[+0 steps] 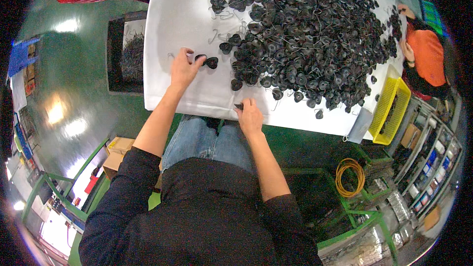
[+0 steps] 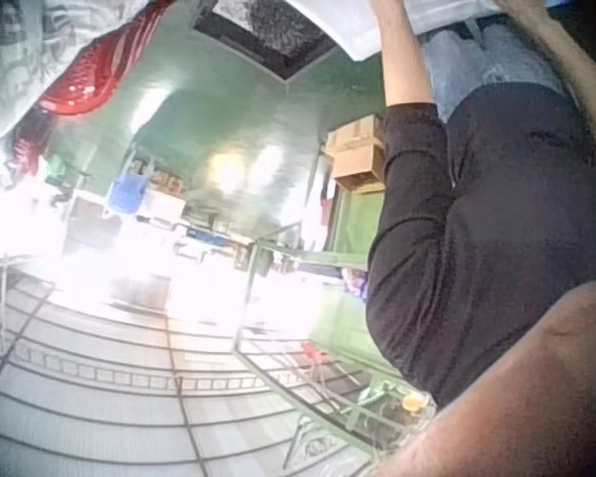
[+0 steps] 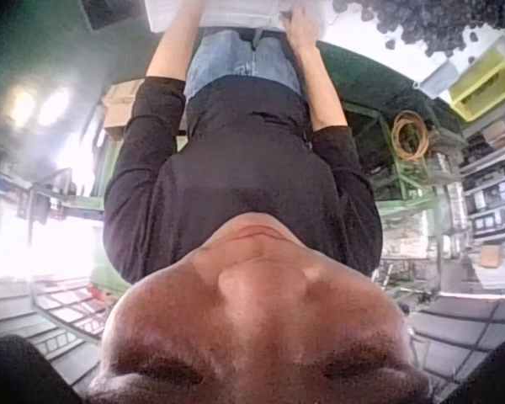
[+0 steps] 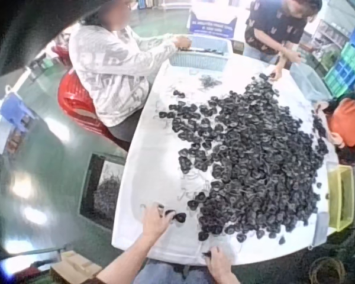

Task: The person repeatedly picks small black components from a large pile on a white table, separates them by hand, and places them into a yellow basket. The action is continuous and repetitive throughout the clip.

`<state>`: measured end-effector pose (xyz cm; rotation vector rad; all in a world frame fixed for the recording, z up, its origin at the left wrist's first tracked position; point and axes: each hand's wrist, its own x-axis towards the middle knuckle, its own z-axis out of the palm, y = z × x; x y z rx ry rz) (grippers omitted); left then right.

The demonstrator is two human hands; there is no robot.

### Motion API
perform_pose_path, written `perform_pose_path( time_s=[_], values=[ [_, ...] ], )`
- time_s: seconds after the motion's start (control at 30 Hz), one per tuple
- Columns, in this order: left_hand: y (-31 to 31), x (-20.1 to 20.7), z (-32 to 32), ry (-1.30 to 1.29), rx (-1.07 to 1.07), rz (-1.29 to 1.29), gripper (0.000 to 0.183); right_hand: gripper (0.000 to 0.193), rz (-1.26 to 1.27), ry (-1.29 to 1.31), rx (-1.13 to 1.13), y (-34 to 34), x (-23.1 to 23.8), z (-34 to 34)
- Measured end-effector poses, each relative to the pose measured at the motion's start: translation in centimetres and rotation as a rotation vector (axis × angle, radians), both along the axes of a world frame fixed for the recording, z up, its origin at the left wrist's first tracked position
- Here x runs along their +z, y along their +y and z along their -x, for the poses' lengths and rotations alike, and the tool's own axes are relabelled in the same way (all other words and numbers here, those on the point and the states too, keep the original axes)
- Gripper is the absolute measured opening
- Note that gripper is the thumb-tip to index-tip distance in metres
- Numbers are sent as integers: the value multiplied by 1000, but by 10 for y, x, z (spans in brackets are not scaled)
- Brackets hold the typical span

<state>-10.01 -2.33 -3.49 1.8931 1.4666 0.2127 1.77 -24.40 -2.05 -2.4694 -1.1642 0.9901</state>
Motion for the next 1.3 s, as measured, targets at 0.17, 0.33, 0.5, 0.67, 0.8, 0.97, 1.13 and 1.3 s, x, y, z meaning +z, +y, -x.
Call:
perform_pose_path(
  time_s=[0.17,0.33,0.5,0.67,0.8,0.97,1.13,1.3],
  values=[
    [-12,-7,-3,7,-168,-213,33,28,-184,94,-2,33,-6,-21],
    [4,20,20,-642,94,844,20,20,-11,1014,-327,35,23,-55],
    [2,33,26,-933,306,1141,18,16,-419,1558,-719,17,40,-59],
    [-10,10,-14,-168,107,449,30,17,-118,790,-367,54,5,-52],
    [-27,-4,-24,-40,-114,-79,40,26,-176,-147,218,50,-4,-26],
    [-19,-9,-16,-156,-277,-65,38,31,-47,-257,221,51,-13,-13],
    [-17,9,-1,-556,-65,757,23,24,125,-24,75,67,0,-30],
    [-33,27,-10,-1096,366,1219,20,18,-280,365,-52,75,48,-47]
  ],
)
